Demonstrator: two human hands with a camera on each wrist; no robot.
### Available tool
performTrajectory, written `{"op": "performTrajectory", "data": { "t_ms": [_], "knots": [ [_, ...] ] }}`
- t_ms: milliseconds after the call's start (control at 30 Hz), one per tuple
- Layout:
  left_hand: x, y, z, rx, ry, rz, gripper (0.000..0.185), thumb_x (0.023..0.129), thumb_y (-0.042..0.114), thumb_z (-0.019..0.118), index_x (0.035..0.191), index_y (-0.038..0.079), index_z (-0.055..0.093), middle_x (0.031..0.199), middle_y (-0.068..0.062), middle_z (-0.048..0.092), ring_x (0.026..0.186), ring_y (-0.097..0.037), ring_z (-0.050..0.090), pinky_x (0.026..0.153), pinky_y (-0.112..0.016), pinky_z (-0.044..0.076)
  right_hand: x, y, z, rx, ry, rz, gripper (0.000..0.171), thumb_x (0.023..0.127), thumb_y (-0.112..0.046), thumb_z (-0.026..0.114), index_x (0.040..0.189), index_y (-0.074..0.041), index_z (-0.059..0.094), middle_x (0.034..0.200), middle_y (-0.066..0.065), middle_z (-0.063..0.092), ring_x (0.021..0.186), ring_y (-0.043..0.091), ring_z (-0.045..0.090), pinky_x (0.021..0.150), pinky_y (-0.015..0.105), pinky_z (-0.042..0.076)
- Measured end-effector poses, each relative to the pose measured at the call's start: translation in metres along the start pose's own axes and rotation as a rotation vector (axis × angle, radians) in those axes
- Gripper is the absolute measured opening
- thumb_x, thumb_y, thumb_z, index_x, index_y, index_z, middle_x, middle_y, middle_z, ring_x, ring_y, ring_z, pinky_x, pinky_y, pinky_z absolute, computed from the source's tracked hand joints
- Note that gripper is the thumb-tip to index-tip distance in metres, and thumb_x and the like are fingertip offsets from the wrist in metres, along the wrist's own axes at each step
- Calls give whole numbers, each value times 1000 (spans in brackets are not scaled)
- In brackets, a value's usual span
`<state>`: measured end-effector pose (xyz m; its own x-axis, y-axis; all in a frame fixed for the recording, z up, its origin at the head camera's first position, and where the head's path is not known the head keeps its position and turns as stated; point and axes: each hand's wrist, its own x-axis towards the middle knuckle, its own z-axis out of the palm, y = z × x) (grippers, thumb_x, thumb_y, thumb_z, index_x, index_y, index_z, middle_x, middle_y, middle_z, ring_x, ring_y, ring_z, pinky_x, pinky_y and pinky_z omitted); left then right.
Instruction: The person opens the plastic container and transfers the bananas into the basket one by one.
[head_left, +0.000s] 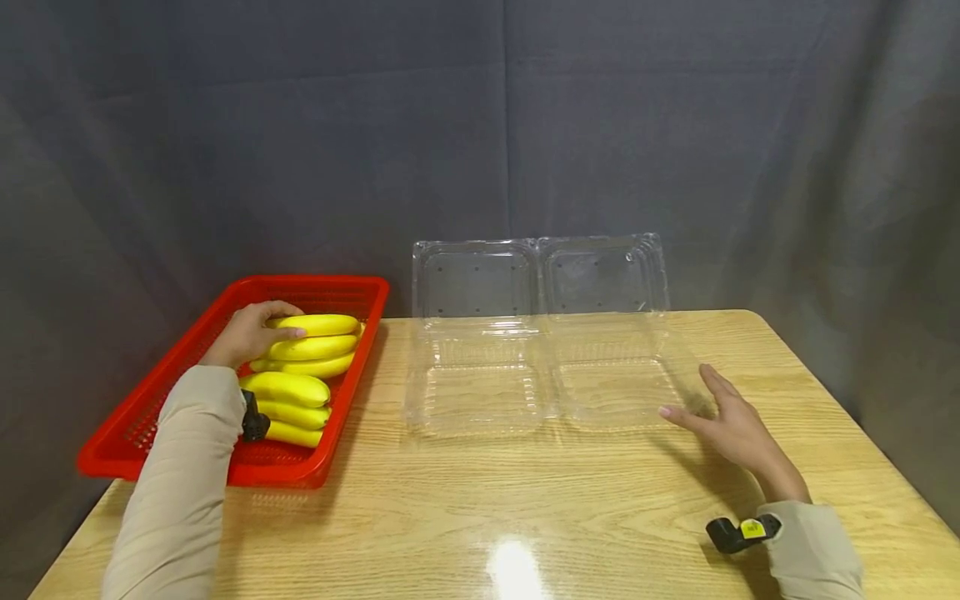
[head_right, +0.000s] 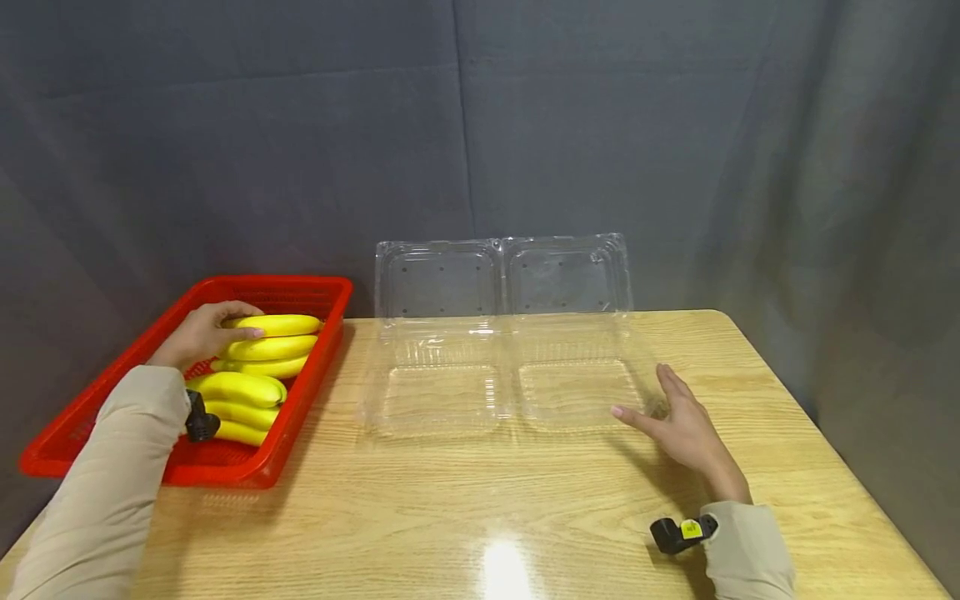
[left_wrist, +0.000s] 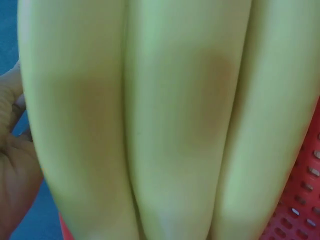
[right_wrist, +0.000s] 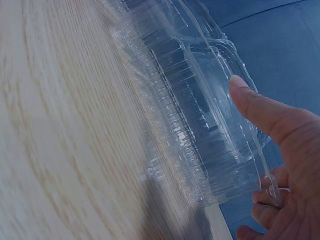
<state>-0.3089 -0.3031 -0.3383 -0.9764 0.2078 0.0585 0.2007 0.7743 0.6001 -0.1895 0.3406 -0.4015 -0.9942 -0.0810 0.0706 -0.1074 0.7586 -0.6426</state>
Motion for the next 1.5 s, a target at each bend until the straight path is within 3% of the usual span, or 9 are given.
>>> {"op": "performTrajectory", "data": {
  "t_ms": [500, 1133, 1500],
  "knots": [
    [0, -6, 5, -11, -67, 2, 43, 90, 22, 71, 122, -3, 59, 123, -25, 56, 111, -41, 50, 97, -55, 39, -4, -1, -1, 0, 1, 6, 103, 90, -48, 64, 152, 4, 0, 155, 32, 1, 138, 54, 5, 104, 69, 12],
    [0, 2, 1, -13, -52, -52, 45, 88, 21, 73, 124, -2, 58, 130, -28, 51, 120, -43, 45, 102, -56, 35, 3, 1, -2, -22, 3, -11, 102, 90, -49, 63, 152, 3, 1, 154, 33, 2, 137, 55, 6, 102, 71, 14],
    [-1, 5, -8, 19, -38, -31, 54, 90, 28, 70, 129, -5, 53, 130, -28, 50, 118, -45, 44, 99, -57, 37, 4, -2, -9, -45, 109, -55, 92, 95, -46, 57, 154, 0, 4, 155, 31, 5, 138, 54, 9, 101, 72, 14]
  ]
}}
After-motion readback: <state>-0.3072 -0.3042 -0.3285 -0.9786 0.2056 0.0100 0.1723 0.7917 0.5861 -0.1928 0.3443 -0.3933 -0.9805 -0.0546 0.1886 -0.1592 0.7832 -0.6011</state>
